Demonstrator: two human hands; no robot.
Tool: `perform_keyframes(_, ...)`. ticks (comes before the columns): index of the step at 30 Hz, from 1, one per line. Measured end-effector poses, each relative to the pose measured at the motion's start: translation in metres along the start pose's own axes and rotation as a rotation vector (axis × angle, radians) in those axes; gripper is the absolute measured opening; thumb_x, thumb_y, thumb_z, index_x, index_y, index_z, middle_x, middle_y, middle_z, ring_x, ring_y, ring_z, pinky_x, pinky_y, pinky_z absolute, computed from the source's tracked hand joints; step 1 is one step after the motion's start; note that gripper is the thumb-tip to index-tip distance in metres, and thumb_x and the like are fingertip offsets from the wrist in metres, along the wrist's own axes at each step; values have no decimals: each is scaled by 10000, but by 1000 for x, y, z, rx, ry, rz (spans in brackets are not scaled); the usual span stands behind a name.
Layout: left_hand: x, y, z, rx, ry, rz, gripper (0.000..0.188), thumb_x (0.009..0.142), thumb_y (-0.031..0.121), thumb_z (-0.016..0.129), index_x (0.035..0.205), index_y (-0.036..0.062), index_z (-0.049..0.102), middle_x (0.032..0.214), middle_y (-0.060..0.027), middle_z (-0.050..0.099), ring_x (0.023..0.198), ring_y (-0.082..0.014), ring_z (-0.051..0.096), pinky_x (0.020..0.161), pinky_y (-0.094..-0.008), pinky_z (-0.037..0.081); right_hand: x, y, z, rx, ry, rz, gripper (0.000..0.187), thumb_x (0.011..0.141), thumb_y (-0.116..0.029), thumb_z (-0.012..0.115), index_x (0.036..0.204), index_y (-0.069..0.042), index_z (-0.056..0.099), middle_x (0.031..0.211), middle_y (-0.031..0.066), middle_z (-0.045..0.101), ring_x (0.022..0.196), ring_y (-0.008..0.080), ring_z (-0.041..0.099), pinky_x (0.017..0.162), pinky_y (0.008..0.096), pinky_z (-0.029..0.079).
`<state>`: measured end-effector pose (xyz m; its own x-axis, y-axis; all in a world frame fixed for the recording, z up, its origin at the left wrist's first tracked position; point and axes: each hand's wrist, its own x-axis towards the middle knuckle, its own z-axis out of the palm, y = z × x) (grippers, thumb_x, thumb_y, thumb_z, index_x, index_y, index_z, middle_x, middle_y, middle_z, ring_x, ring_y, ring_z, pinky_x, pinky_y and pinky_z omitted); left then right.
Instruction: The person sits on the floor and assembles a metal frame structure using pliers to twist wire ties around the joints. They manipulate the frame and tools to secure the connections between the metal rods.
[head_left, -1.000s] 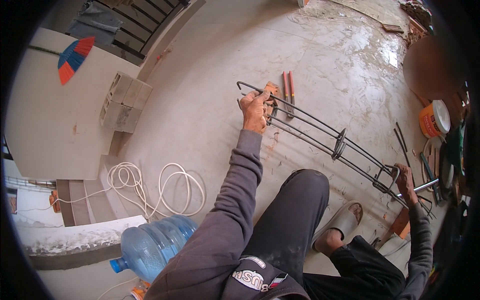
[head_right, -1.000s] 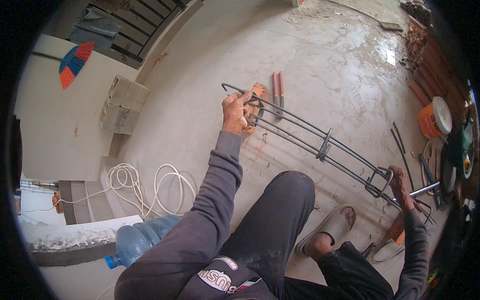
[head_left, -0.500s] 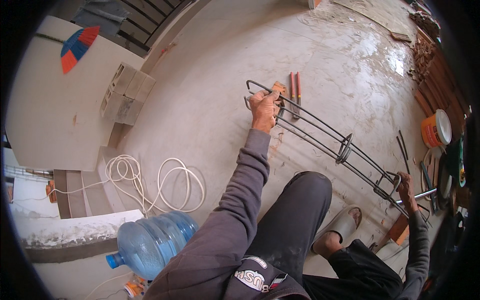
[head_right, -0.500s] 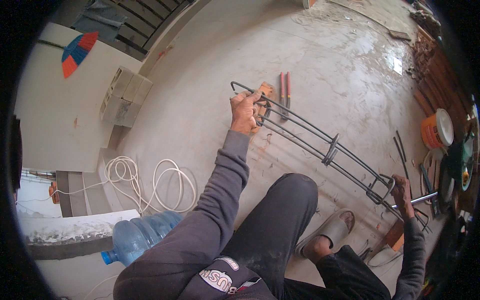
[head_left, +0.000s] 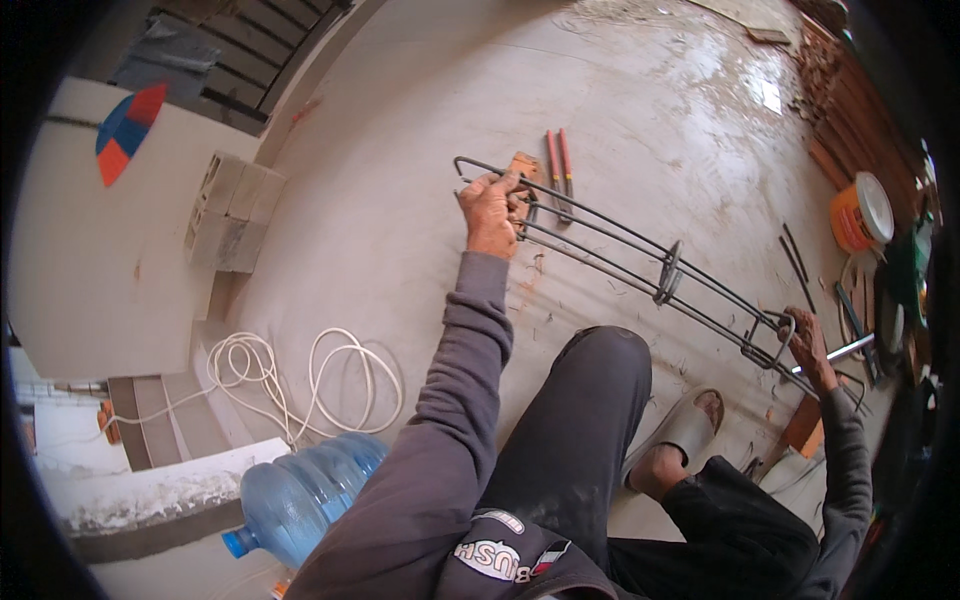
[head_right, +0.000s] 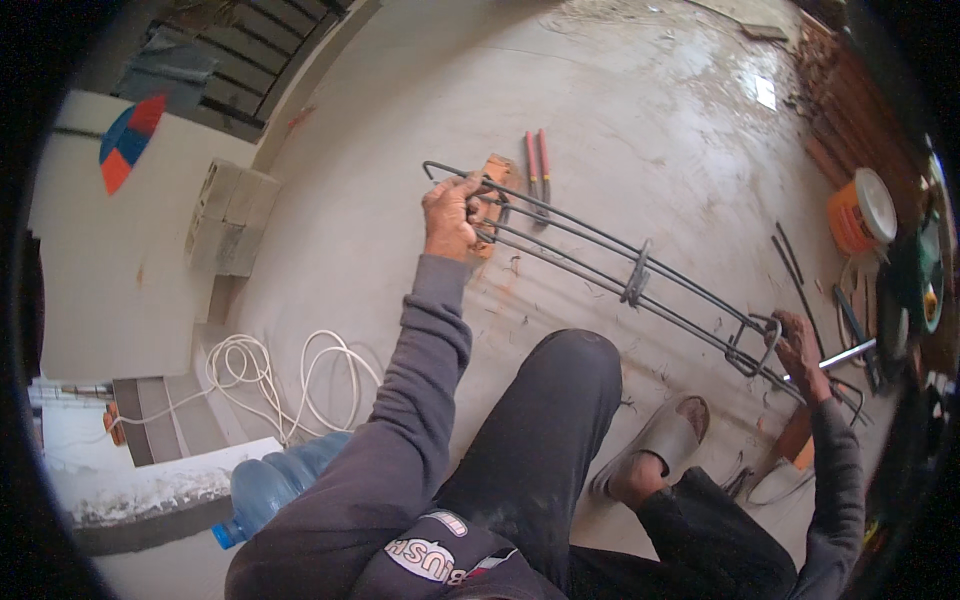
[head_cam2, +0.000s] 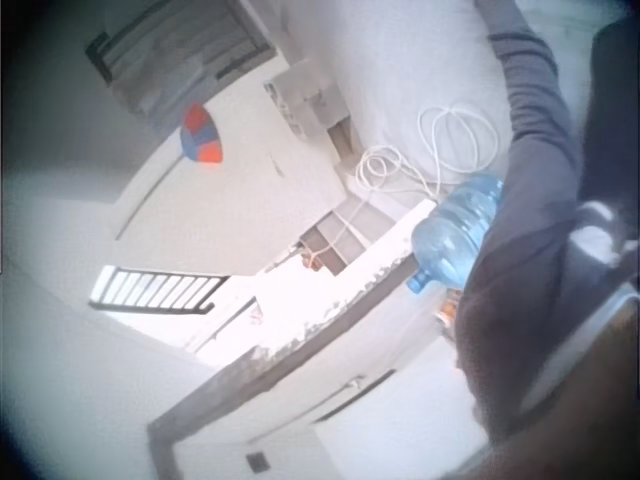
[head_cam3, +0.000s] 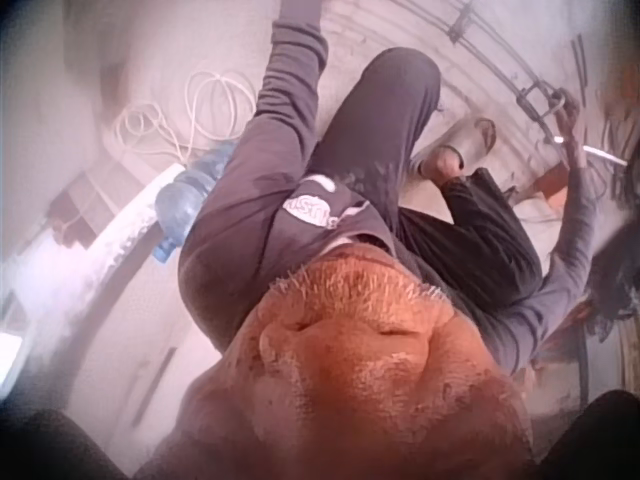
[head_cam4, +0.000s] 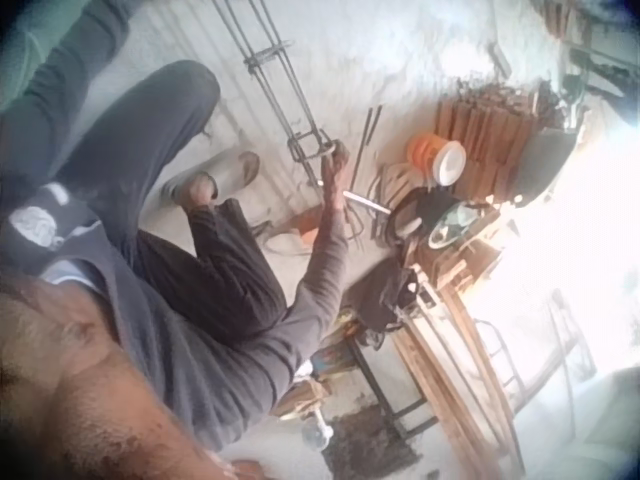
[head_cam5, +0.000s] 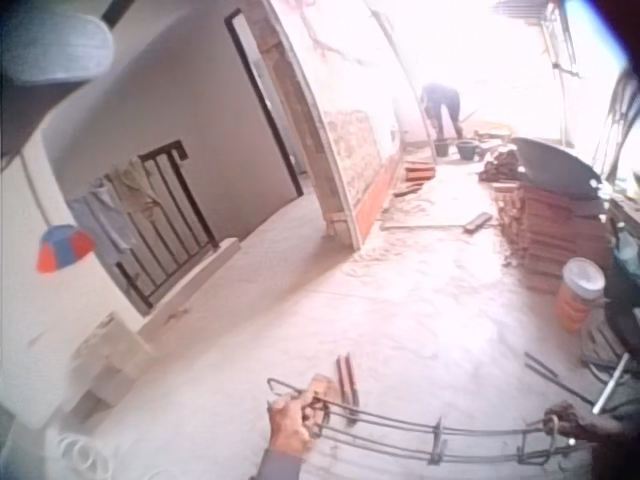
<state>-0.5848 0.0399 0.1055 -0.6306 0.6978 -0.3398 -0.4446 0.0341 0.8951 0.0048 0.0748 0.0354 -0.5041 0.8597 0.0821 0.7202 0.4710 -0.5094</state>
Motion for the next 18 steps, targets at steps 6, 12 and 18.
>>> perform_keyframes(6, 30, -20, -4, 1, -80, -139, 108, 850, 43, 711, 878, 1, 616, 765, -121, 677, 479, -109, 543, 360, -218, 356, 0, -23, -34, -77, -336, 277, 453, 813, -127, 670, 1248, -22, 595, 1166, 217, 621, 1115, 389, 569, 960, 438, 454)
perform_keyframes(12, 44, 1, -37, 117, -168, -130, 184, 865, 77, 717, 996, -20, 630, 884, -155, 694, 570, -69, 516, 390, -184, 303, 9, -61, -43, -150, -40, 59, 126, 790, -76, 617, 874, -3, 559, 833, 177, 553, 810, 366, 570, 721, 431, 457)
perform_keyframes(18, 50, -4, -30, 129, -125, -187, 201, 880, 110, 739, 1009, -8, 641, 917, -128, 692, 578, -50, 472, 435, -172, 304, -21, -90, -63, 51, 120, 164, 60, 813, -84, 606, 828, -26, 610, 714, 117, 619, 653, 311, 614, 615, 389, 486)
